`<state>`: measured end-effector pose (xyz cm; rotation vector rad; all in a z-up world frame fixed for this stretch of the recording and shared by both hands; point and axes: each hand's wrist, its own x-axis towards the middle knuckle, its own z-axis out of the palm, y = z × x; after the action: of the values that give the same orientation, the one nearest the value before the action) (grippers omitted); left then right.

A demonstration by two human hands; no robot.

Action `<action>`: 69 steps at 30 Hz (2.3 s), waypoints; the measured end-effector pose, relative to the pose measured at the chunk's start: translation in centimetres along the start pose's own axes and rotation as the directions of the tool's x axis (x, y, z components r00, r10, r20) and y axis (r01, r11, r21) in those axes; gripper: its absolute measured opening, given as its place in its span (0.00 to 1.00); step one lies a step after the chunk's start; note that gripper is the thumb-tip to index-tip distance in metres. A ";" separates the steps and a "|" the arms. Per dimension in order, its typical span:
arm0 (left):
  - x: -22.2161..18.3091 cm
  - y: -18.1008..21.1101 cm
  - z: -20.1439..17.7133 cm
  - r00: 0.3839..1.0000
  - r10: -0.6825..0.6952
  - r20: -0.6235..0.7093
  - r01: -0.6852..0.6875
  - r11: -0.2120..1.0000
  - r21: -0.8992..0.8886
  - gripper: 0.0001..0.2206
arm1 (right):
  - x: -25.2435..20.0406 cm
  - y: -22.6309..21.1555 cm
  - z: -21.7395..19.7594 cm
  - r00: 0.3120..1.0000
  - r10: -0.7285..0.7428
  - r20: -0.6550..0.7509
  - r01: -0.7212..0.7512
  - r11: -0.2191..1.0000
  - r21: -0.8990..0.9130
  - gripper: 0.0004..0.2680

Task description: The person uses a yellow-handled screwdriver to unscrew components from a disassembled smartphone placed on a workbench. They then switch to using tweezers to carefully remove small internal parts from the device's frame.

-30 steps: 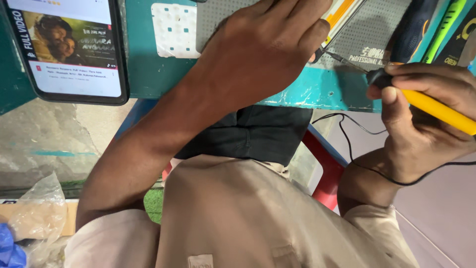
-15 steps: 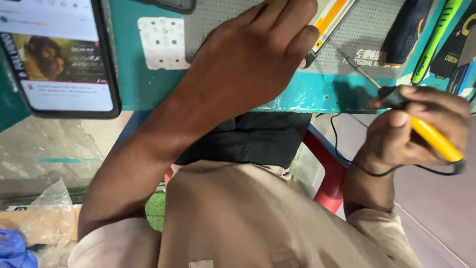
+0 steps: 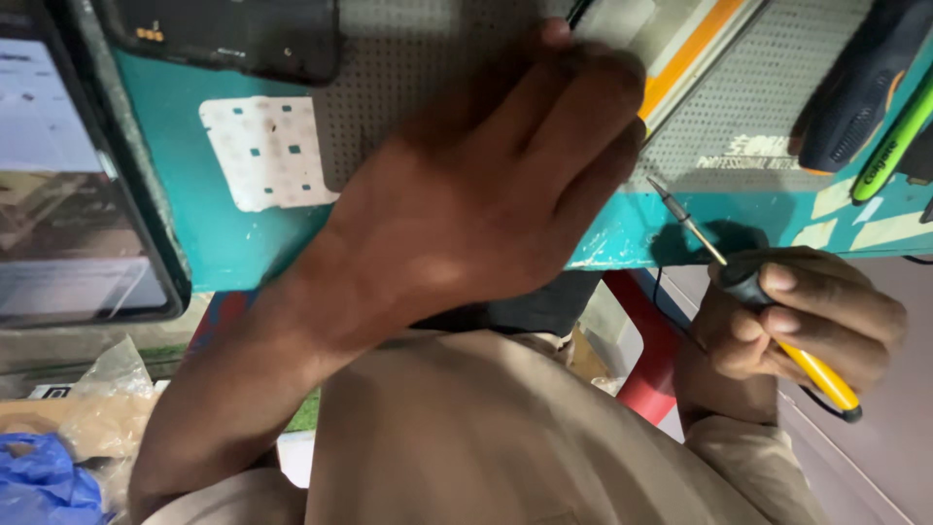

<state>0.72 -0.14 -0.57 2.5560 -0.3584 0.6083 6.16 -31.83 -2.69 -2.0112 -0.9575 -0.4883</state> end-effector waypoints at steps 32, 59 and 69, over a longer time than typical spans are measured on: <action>-0.4 -0.2 0.2 1.000 -0.002 0.021 0.002 1.000 0.016 0.10 | 1.0 -0.9 1.0 0.997 0.072 -0.014 -0.073 0.988 -0.137 0.18; -1.0 0.2 1.3 0.997 -0.039 -0.066 0.036 0.998 -0.048 0.11 | 1.5 -1.5 1.8 0.988 0.138 -0.068 -0.147 0.975 -0.168 0.22; -1.1 0.2 1.8 0.995 -0.049 -0.090 0.046 0.998 -0.034 0.10 | 1.9 -1.0 2.2 0.987 0.110 -0.118 -0.111 0.994 -0.004 0.21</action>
<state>0.35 -1.07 -2.40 2.4894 -0.2726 0.6934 6.56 -28.80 -2.27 -2.0084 -0.7687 -0.5455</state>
